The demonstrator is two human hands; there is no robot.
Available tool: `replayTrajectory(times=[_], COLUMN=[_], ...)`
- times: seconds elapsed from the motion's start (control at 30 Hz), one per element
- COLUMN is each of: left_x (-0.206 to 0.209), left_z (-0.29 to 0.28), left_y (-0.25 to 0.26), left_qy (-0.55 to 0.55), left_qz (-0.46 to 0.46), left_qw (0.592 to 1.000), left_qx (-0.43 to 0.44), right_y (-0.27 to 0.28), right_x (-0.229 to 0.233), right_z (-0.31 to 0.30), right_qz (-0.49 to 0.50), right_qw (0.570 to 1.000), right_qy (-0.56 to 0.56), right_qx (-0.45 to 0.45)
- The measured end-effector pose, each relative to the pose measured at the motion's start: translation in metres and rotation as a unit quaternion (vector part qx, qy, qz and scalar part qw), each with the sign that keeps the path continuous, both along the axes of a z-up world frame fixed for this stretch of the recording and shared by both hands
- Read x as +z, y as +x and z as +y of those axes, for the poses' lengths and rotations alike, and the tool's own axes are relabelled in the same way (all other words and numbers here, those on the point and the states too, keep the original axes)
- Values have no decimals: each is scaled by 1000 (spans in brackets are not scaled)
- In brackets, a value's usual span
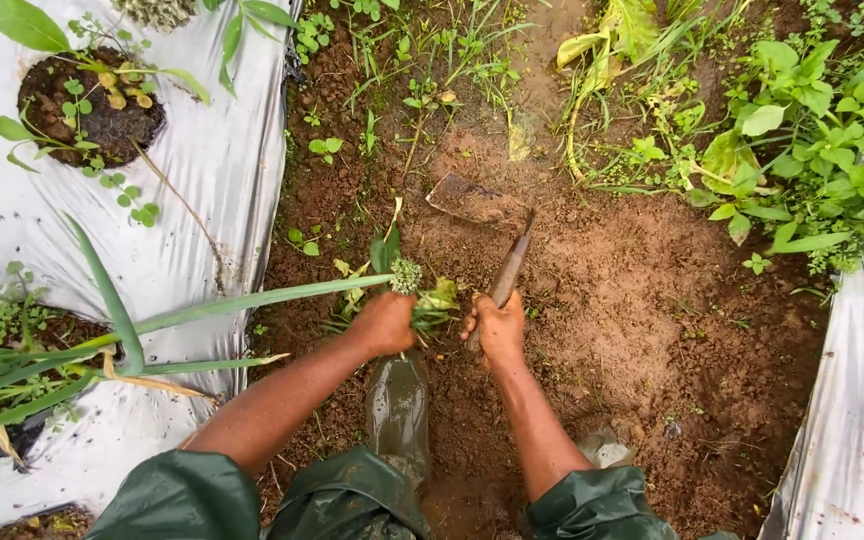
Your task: The person uses a hand hoe to loosen soil and remove weeds from a garden bed. They then pull weeds by hand from around plants growing through a white plastic mulch sheet and discard them.
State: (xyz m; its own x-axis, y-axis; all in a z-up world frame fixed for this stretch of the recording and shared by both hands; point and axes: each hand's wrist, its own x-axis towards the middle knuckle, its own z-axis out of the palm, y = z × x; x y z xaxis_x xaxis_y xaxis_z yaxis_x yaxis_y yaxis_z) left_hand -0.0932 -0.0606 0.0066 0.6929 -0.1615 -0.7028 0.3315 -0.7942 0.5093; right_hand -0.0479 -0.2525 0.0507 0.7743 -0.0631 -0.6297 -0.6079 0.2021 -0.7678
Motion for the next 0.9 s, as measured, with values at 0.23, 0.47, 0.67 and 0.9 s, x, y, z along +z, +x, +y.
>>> replayTrajectory(times=[0.23, 0.47, 0.67, 0.9], left_x=[122, 41, 13, 28], left_z=[13, 84, 93, 73], left_y=[29, 46, 49, 61], left_qy=[-116, 493, 482, 237], left_qz=[-28, -350, -257, -311], left_qw=[993, 790, 826, 917], left_qx=[-13, -107, -138, -83], right_y=[3, -2, -2, 0], right_x=[-1, -1, 2, -7], right_z=[-10, -21, -17, -21], right_qz=[-19, -27, -20, -18], right_qw=[1000, 1000, 999, 999], right_qy=[-14, -7, -3, -12], right_qx=[12, 9, 26, 33])
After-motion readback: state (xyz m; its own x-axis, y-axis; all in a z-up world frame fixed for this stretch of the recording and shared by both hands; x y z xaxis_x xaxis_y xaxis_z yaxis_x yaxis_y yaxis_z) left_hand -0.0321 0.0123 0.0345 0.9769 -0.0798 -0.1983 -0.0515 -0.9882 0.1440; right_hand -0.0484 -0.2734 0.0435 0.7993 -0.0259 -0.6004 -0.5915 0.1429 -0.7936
